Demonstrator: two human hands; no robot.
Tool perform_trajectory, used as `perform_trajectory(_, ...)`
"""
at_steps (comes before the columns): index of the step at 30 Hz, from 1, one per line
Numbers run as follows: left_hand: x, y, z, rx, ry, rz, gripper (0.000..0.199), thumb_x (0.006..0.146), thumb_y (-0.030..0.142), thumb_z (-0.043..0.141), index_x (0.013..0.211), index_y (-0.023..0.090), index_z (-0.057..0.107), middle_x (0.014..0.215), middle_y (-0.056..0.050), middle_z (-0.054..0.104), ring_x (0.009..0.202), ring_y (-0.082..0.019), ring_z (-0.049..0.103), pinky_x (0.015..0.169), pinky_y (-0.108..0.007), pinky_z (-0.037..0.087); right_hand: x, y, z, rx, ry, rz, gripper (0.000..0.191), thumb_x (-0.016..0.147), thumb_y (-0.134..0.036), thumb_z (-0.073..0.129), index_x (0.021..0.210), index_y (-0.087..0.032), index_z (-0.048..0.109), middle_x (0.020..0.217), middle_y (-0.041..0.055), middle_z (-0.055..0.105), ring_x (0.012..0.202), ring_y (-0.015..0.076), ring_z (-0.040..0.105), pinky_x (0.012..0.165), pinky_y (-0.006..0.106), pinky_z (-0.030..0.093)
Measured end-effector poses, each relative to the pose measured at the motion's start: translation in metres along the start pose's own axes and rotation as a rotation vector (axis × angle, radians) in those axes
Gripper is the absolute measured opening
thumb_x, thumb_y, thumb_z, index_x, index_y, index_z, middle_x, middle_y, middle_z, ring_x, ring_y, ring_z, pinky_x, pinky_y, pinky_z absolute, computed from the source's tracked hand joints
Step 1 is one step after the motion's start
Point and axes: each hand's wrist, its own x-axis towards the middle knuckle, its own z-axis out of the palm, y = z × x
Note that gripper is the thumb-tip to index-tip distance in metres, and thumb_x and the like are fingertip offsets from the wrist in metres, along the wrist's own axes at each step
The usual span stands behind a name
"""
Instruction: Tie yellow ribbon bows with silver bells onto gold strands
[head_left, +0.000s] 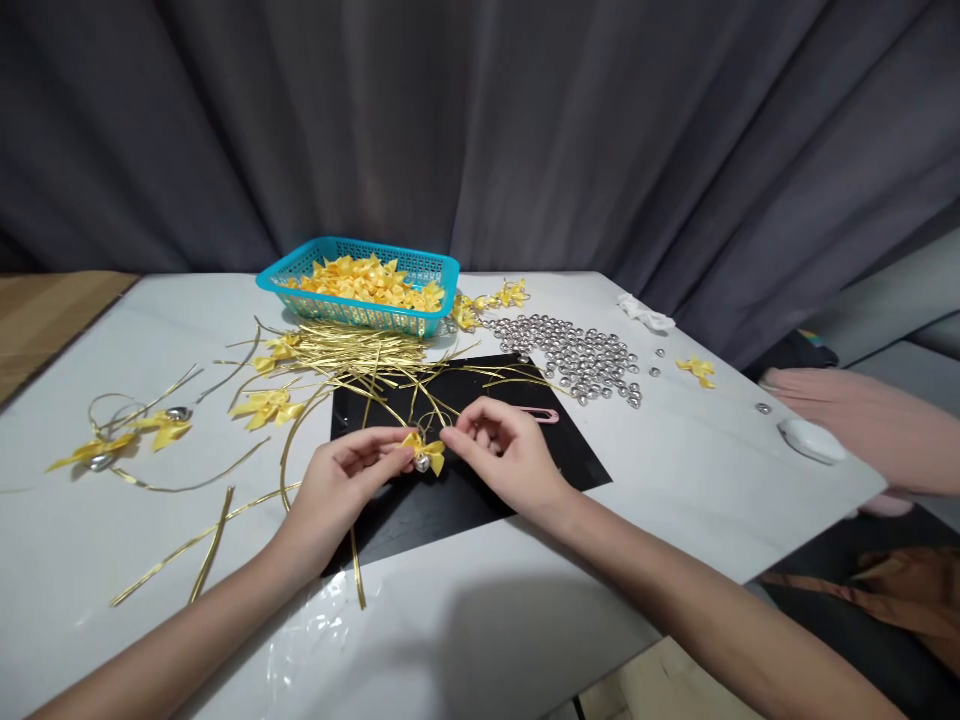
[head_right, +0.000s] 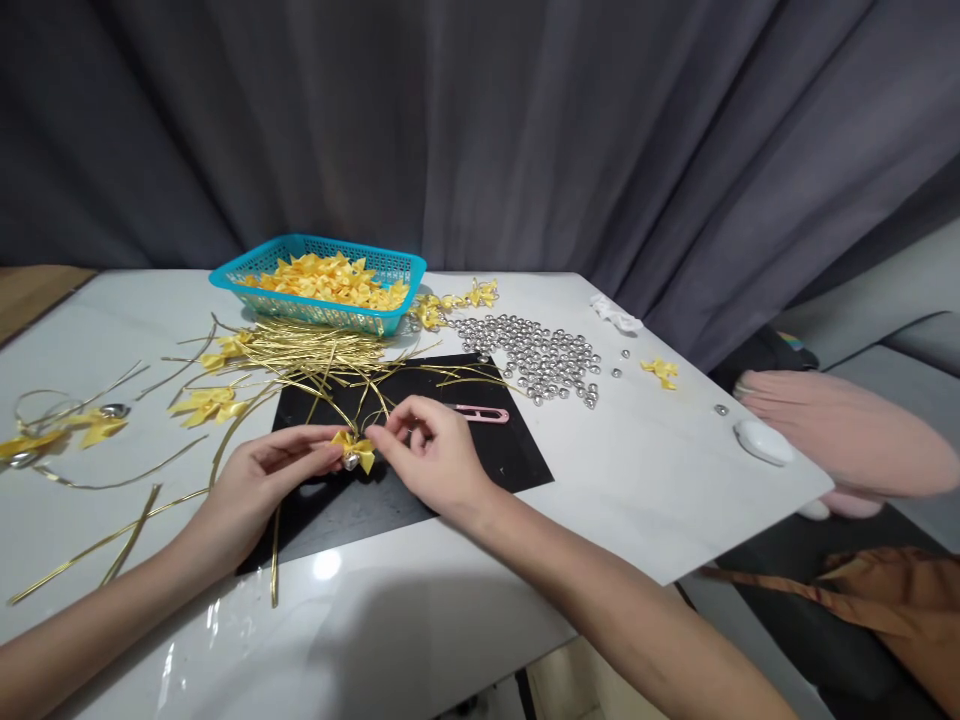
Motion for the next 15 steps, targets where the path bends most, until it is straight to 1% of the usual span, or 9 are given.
perform_trajectory(2,-0.0008,0.0027,0.0014,0.019,-0.035,0.003,0.027,0.06,0.037,0.08,0.078,0.019,0.072,0.07,-0.002,0.072,0.07,-0.016,0.065,0.07,-0.025,0.051,0.0,0.0006,-0.0001,-0.047,-0.126,-0.056,0.016,0.074,-0.031,0.067,0.073,-0.016,0.062,0.069,-0.0016,0.053,0.048,0.0046,0.036,0.045,0.021,0.028)
perform_trajectory(4,-0.0012,0.0052,0.0027,0.038,-0.055,0.012,0.025,0.06,0.037,0.08,0.073,0.019,0.07,0.067,-0.002,0.07,0.068,-0.015,0.064,0.068,-0.024,0.05,0.0005,0.0012,0.0002,-0.052,-0.201,-0.035,0.013,0.075,-0.029,0.066,0.075,-0.016,0.065,0.066,-0.0018,0.053,0.048,0.0047,0.036,0.045,0.021,0.029)
perform_trajectory(5,-0.0014,0.0059,0.0032,0.05,-0.055,0.018,0.023,0.061,0.037,0.079,0.071,0.019,0.07,0.066,-0.001,0.07,0.067,-0.015,0.063,0.067,-0.024,0.05,0.0008,0.0015,0.0004,-0.036,-0.219,0.014,0.013,0.076,-0.029,0.065,0.074,-0.015,0.064,0.061,-0.0029,0.051,0.046,0.0049,0.036,0.044,0.02,0.029)
perform_trajectory(7,-0.0019,0.0059,0.0039,0.079,-0.058,0.038,0.021,0.063,0.036,0.078,0.07,0.019,0.068,0.065,-0.001,0.068,0.066,-0.014,0.062,0.065,-0.023,0.049,0.0016,0.0019,0.0004,0.026,-0.253,0.173,0.018,0.076,-0.033,0.066,0.073,-0.015,0.063,0.051,-0.0055,0.046,0.041,0.0054,0.035,0.04,0.02,0.03)
perform_trajectory(9,-0.0033,0.0043,0.0041,0.114,-0.09,0.07,0.017,0.067,0.035,0.075,0.071,0.02,0.067,0.067,0.0,0.068,0.067,-0.014,0.062,0.065,-0.022,0.048,0.0023,0.0023,-0.0004,0.109,-0.29,0.325,0.022,0.075,-0.037,0.067,0.075,-0.015,0.063,0.045,-0.0073,0.043,0.037,0.0057,0.033,0.036,0.02,0.031)
perform_trajectory(10,-0.0043,0.0034,0.0042,0.135,-0.115,0.085,0.016,0.069,0.034,0.074,0.072,0.02,0.067,0.069,0.0,0.068,0.068,-0.014,0.061,0.065,-0.022,0.048,0.0026,0.0025,-0.001,0.149,-0.305,0.366,0.023,0.075,-0.038,0.067,0.075,-0.015,0.064,0.044,-0.0075,0.042,0.036,0.0054,0.033,0.035,0.019,0.031)
perform_trajectory(13,-0.007,0.0022,0.0047,0.189,-0.163,0.109,0.015,0.071,0.034,0.072,0.074,0.02,0.067,0.071,0.0,0.067,0.068,-0.014,0.061,0.063,-0.022,0.047,0.0024,0.0027,-0.0027,0.277,-0.351,0.388,0.019,0.075,-0.032,0.067,0.078,-0.014,0.065,0.05,-0.0062,0.047,0.038,0.0028,0.032,0.035,0.016,0.028)
perform_trajectory(15,-0.0076,0.0032,0.0053,0.189,-0.139,0.115,0.015,0.07,0.034,0.072,0.073,0.02,0.066,0.069,0.0,0.066,0.067,-0.013,0.06,0.063,-0.021,0.047,0.0016,0.0016,-0.0026,0.381,-0.355,0.39,0.017,0.076,-0.031,0.066,0.077,-0.014,0.062,0.051,-0.0071,0.045,0.039,0.0021,0.03,0.036,0.014,0.03)
